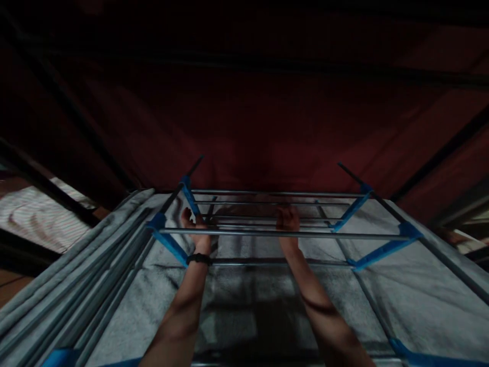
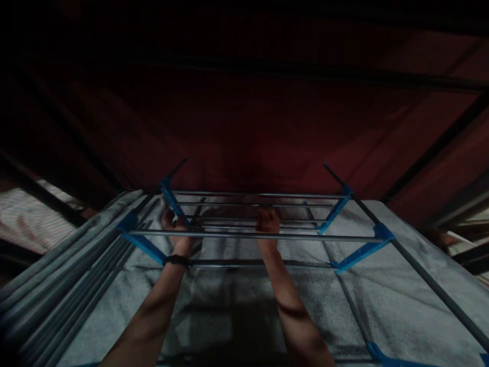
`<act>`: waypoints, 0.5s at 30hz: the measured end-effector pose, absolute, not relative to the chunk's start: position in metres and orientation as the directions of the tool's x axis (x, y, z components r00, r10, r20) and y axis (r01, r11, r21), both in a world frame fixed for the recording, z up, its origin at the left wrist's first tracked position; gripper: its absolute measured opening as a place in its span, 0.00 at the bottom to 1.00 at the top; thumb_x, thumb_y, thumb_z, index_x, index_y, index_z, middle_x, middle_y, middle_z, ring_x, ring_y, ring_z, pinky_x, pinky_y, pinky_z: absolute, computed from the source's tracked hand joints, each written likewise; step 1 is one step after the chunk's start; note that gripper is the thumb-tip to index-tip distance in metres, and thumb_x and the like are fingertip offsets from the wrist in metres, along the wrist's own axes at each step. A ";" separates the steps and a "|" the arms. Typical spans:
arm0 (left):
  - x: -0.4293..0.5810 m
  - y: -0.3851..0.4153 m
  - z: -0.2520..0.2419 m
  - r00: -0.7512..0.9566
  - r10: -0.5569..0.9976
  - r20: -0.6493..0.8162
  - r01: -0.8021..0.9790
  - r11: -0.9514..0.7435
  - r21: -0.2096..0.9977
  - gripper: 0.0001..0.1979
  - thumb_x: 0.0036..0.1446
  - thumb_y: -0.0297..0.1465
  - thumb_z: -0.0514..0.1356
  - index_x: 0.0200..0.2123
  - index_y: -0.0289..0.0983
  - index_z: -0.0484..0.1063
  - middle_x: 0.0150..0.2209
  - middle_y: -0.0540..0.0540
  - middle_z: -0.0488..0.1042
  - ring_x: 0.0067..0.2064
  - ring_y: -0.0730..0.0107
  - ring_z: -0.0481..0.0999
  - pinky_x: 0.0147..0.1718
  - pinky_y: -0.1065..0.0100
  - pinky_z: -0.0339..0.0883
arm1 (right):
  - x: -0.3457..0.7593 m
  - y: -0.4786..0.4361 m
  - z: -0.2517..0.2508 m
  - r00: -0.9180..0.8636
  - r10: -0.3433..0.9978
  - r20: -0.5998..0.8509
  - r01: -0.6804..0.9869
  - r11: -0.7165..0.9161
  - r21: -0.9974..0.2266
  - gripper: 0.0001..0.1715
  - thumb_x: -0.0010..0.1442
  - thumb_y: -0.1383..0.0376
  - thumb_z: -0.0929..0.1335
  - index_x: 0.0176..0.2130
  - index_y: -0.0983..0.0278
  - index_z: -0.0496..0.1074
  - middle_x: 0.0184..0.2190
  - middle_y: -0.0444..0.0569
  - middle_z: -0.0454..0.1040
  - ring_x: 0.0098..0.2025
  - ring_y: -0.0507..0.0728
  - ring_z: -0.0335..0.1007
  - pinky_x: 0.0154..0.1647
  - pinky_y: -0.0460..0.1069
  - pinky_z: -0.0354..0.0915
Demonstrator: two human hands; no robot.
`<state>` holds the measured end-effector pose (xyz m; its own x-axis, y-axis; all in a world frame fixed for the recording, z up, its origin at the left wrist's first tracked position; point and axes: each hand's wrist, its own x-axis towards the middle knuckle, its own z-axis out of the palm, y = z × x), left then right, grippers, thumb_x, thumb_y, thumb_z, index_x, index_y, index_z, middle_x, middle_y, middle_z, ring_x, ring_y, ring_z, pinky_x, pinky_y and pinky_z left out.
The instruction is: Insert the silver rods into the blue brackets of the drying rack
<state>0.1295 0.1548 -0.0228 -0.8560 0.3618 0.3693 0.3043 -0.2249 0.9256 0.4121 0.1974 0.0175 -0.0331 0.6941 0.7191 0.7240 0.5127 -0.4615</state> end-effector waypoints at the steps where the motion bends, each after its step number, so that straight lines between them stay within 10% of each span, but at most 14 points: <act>1: 0.130 0.156 -0.019 -0.856 0.345 0.385 0.312 -0.249 0.917 0.22 0.59 0.27 0.55 0.57 0.39 0.61 0.58 0.36 0.66 0.61 0.54 0.65 0.61 0.48 0.56 | 0.414 0.198 0.021 -0.062 0.687 0.724 0.758 0.504 -0.413 0.21 0.63 0.73 0.58 0.48 0.62 0.73 0.43 0.52 0.72 0.47 0.60 0.67 0.51 0.56 0.65; 7: 0.127 0.153 0.001 -0.759 0.450 0.470 0.395 -0.256 0.882 0.23 0.63 0.23 0.52 0.61 0.35 0.58 0.61 0.33 0.64 0.61 0.60 0.66 0.58 0.53 0.58 | 0.409 0.211 0.030 -0.282 0.648 0.707 0.838 0.525 -0.146 0.25 0.64 0.72 0.62 0.59 0.63 0.68 0.52 0.57 0.70 0.53 0.62 0.62 0.61 0.59 0.53; 15: 0.124 0.153 0.022 -0.737 0.489 0.467 0.519 -0.033 0.854 0.10 0.64 0.25 0.53 0.48 0.32 0.65 0.48 0.36 0.71 0.51 0.60 0.71 0.48 0.57 0.63 | 0.419 0.232 0.039 -0.368 0.721 0.588 0.832 0.537 -0.138 0.22 0.68 0.72 0.60 0.52 0.61 0.76 0.45 0.57 0.75 0.48 0.61 0.64 0.63 0.57 0.47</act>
